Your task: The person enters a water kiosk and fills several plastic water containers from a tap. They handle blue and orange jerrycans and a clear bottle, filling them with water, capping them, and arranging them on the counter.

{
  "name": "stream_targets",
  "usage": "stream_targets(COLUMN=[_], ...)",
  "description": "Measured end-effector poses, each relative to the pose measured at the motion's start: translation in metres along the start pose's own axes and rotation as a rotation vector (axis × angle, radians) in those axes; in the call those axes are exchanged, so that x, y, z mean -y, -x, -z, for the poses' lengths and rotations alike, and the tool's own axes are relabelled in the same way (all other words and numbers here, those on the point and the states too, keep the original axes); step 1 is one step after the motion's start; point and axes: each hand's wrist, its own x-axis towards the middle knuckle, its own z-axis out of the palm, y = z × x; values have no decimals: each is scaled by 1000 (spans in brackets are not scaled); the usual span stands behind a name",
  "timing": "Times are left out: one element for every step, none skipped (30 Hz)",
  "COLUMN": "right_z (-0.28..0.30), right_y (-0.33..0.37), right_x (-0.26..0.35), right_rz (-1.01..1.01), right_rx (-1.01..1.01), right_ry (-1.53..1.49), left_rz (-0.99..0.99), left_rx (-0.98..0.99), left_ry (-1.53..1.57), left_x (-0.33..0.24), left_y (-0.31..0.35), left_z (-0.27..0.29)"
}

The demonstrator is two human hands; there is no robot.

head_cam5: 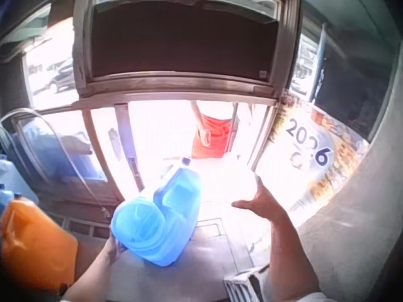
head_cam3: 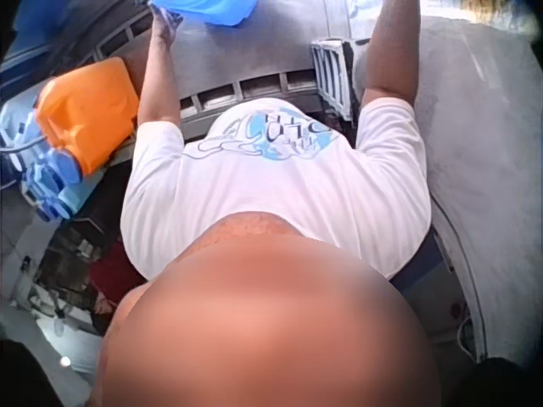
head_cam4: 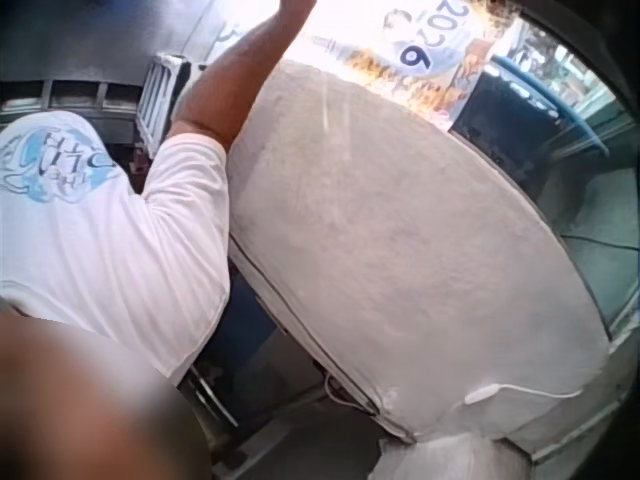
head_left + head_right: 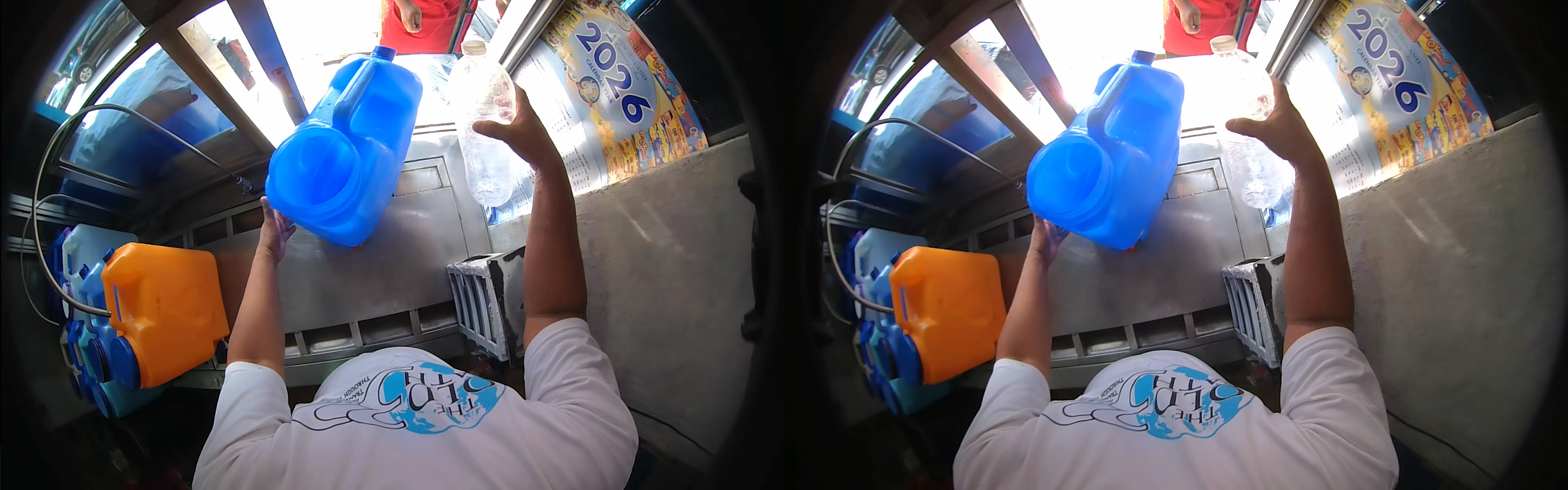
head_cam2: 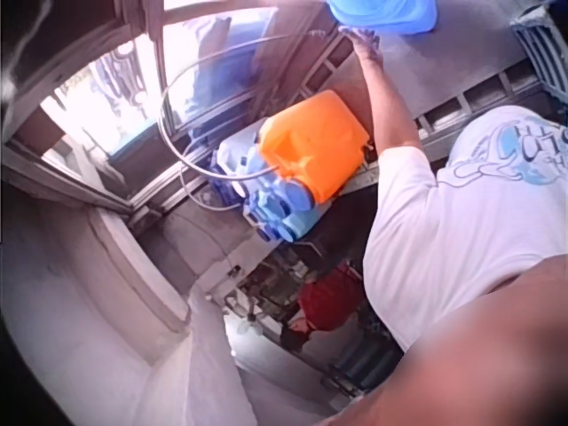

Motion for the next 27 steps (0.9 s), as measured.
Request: stream_targets(right_z=[-5, -11, -15, -19, -21, -24, -24, -26, -27, -26, -25, -24, -24, -24, -26, -28, -31, -33, -37, -43, -49, -55, -60, -66, -74, -82, -91], right_y=[18, 32, 44, 52, 61, 69, 76, 82, 88, 93, 99, 105, 111, 118, 126, 133, 143, 153, 164, 174, 184, 194, 202, 211, 218, 226, 233], right_x=[6, 17, 26, 20, 14, 9, 5, 2, 1, 1, 1, 1, -4, -5, -4, -1, 5, 16, 24, 29, 36, 41, 48, 56, 63, 69, 72], right_rz=[-67, -123, -188, -206, -227, -247, -284, -315, -348, -361, -373, -388, -361, -376, -393, -408, -412, -415, -417, -361, -302, -245, -212, -181, -146, -127, -103], right_rx=[-62, -117, -197, -244, -259, -270, -281, -284, -287, -293, -297, -302, -328, -356, -382, -409, -442, -475, -505, -540, -575, -605, -587, -561, -527, -446, -376], right_ry=[-56, -114, -107, -135, -211, -291, -252, -217, -180, -242, -304, -364, -332, -336, -339, -342, -368, -391, -414, -432, -447, -467, -418, -373, -336, -322, -310], left_rz=[-33, -5, 23, 38, 61, 80, 97, 67, 63, 57, 54, 53, 64, 69, 65, 57, 58, 45, 31, 18, 8, 5, -34, -68, -54, -40, -67], left_rx=[41, 104, 168, 204, 219, 240, 248, 237, 241, 247, 249, 253, 261, 261, 303, 345, 321, 327, 329, 329, 333, 351, 378, 394, 404, 408, 397], left_ry=[60, 26, -7, -57, -58, -80, -117, -111, -98, -83, -75, -65, -96, -100, -118, -136, -141, -155, -167, -179, -175, -193, -222, -250, -270, -286, -352], left_x=[-16, -30, -40, -37, -35, -36, -40, -38, -36, -34, -33, -30, -29, -28, -26, -26, -24, -24, -22, -20, -16, -16, -16, -15, -15, -14, -17], left_y=[-6, -12, -21, -37, -48, -54, -52, -52, -52, -54, -54, -53, -51, -47, -44, -42, -38, -36, -35, -33, -35, -33, -32, -29, -26, -22, -14], left_z=[-35, -60, -80, -88, -102, -116, -138, -152, -163, -172, -179, -186, -192, -197, -196, -196, -199, -202, -203, -204, -206, -206, -208, -207, -203, -197, -193])
